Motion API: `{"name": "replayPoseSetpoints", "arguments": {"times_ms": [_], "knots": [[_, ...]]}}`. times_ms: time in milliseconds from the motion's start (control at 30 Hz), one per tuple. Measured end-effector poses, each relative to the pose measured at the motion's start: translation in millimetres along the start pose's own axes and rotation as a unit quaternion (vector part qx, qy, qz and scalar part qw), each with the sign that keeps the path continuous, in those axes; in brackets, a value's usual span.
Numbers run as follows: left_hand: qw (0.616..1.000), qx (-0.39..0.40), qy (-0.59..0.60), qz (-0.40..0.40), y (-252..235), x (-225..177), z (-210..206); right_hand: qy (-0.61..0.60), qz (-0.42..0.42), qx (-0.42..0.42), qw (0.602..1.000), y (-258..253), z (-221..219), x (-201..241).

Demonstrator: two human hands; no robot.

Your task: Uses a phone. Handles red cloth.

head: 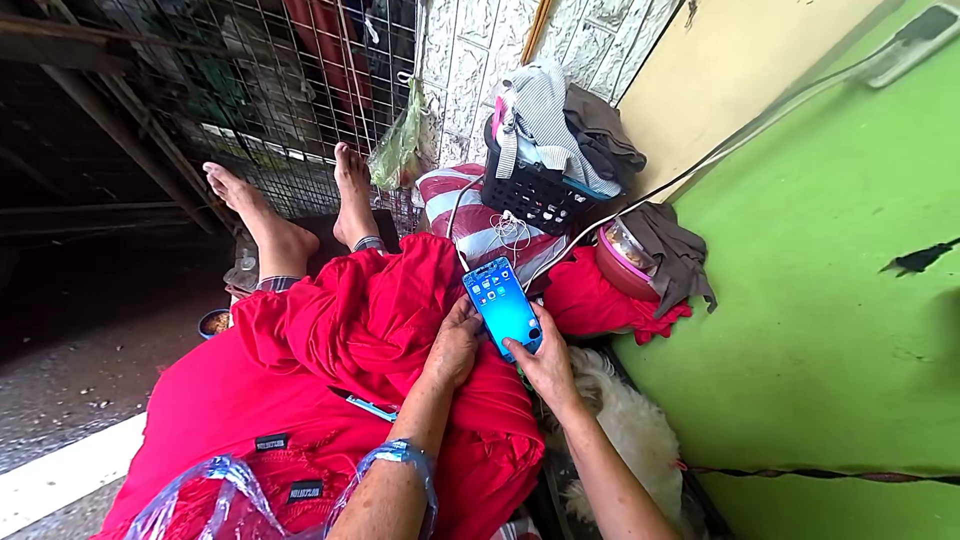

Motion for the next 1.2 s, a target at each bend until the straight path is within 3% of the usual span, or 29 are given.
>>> {"name": "replayPoseSetpoints", "arguments": {"times_ms": [200, 333, 533, 1200], "knots": [[1.0, -0.003, -0.002, -0.003, 0, 1, 0, -0.001, 0.005, -0.01, 1.0, 3, -1, -3], [1.0, -0.005, -0.003, -0.005, 0, 0, 0, -0.083, 0.023, -0.027, 0.996, 5, 2, -8], [1.0, -0.004, -0.005, -0.008, 0, 1, 0, -0.204, -0.025, -0.03, 0.978, -1, 8, -17], [1.0, -0.007, -0.004, -0.004, 0, 1, 0, -0.208, -0.028, -0.075, 0.975, -6, 4, -20]]}}
Point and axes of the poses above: each hand's wrist, its own y-axis away from the middle knuckle, its own z-axis out of the back of the hand, x = y × z, the point moved 5 cm from there along -y, towards the middle knuckle, and after that the axes turned 3 degrees about -z, right-handed, at the moved point
